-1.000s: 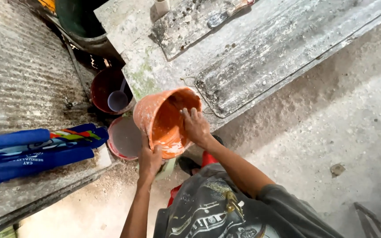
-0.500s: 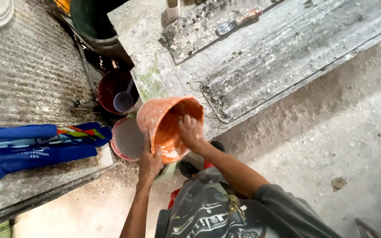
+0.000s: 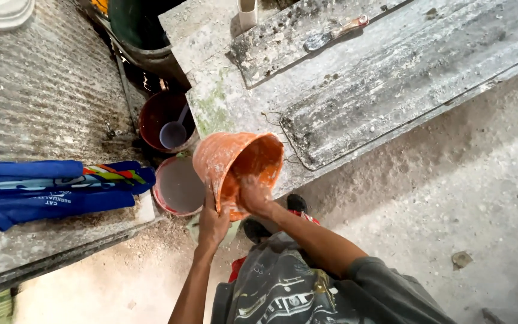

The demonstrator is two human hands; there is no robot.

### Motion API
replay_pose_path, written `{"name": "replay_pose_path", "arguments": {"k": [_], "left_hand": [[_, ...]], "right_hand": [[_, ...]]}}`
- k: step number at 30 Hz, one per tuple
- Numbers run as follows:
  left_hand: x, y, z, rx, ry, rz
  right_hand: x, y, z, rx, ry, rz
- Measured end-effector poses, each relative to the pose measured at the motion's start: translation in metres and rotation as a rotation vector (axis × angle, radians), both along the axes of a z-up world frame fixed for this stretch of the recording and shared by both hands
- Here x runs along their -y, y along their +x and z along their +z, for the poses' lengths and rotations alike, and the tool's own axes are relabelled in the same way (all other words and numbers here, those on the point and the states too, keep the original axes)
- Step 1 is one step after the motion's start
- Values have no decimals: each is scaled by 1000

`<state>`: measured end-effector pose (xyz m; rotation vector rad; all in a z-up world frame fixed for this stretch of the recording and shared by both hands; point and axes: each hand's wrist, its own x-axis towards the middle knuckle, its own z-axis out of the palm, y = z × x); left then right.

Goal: Cleaning out plaster or gypsum residue from a bucket using a putty knife and a brush.

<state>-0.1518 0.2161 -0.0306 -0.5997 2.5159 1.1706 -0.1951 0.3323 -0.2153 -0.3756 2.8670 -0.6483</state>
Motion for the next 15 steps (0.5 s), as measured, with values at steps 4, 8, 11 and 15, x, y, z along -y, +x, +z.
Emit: {"name": "replay_pose_path", "arguments": {"k": [4,8,11,15], "left_hand": [[-3,21,-12,18,22,48],[-2,34,-29,87,-85,40],[-14,32,-27,123,-58,60],[-17,32,-15,144,1,88]], "right_hand": [[-36,3,125,855,-738,24],[-67,-11,34,285,235,109],[-74,-14,28,42,96,-55],[-35,18,45,529,-432,69]]}}
